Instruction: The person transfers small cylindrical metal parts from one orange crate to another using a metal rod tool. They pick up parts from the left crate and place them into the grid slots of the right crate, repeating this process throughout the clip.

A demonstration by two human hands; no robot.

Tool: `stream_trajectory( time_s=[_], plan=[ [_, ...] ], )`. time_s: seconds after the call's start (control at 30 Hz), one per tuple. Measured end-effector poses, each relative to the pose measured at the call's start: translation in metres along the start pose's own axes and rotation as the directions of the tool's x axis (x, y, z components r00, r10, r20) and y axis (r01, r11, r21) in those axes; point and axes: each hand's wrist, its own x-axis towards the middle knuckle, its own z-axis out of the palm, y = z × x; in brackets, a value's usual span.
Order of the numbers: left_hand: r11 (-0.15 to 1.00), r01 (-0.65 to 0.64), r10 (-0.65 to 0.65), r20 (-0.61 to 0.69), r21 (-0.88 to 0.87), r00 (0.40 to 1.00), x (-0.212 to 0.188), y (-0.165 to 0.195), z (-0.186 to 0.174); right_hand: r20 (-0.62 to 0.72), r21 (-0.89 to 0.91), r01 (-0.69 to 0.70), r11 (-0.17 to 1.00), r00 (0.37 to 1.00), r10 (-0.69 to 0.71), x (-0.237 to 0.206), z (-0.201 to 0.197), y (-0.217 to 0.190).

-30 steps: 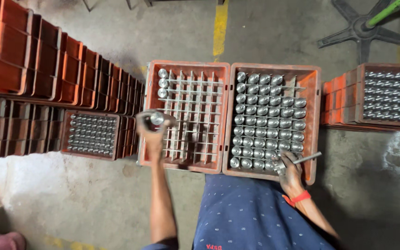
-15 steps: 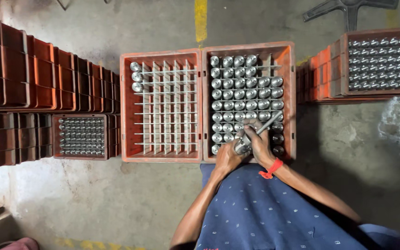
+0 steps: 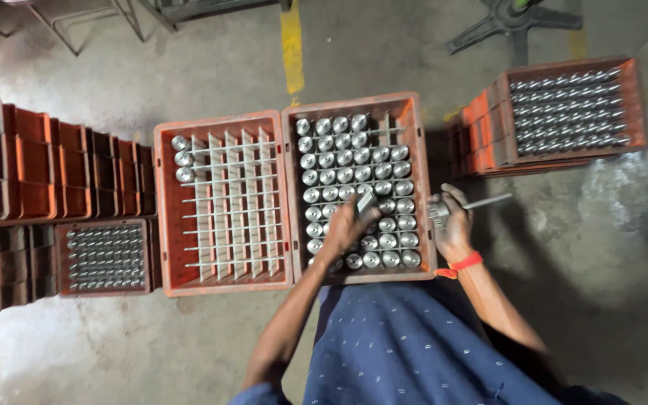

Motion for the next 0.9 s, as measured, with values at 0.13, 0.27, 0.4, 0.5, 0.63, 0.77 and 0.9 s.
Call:
stream_trajectory(
  time_s=[0.13,0.27,0.4,0.5,0.63,0.77,0.9],
  plan=[
    [0.939,-0.241,0.304,-0.268,0.245,0.914,0.079,0.013,-0.012,-0.003,0.115,-0.022,0.993,1.000,0.022,-0.004,-0.022,-0.017],
    [0.845,-0.308,0.427,-0.204,0.437,0.881,0.117,0.037,-0.022,-0.019,0.069,-0.062,0.996,0.998,0.063,-0.022,-0.018,-0.002],
    [0.872,-0.479,0.469,-0.448,0.099,0.761,0.102,0.038,-0.034,-0.056,0.015,-0.080,0.997,0.995,0.081,-0.035,-0.014,0.016],
    [0.918,-0.393,0.341,-0.604,0.051,0.720,0.072,0.013,-0.065,-0.023,-0.072,-0.087,0.994,0.996,0.086,-0.041,-0.017,0.026],
    [0.979,0.144,-0.012,-0.671,0.141,0.741,0.025,-0.068,-0.158,-0.010,-0.099,-0.113,0.989,0.994,0.113,-0.048,-0.024,0.035],
    [0.844,0.444,-0.056,-0.775,0.299,0.629,-0.012,-0.147,-0.255,0.006,-0.090,-0.140,0.986,0.990,0.141,-0.059,-0.021,0.047],
    [0.809,0.509,-0.159,-0.724,0.294,0.671,-0.018,-0.181,-0.297,0.014,-0.132,-0.084,0.988,0.996,0.087,-0.069,-0.006,0.069]
  ],
)
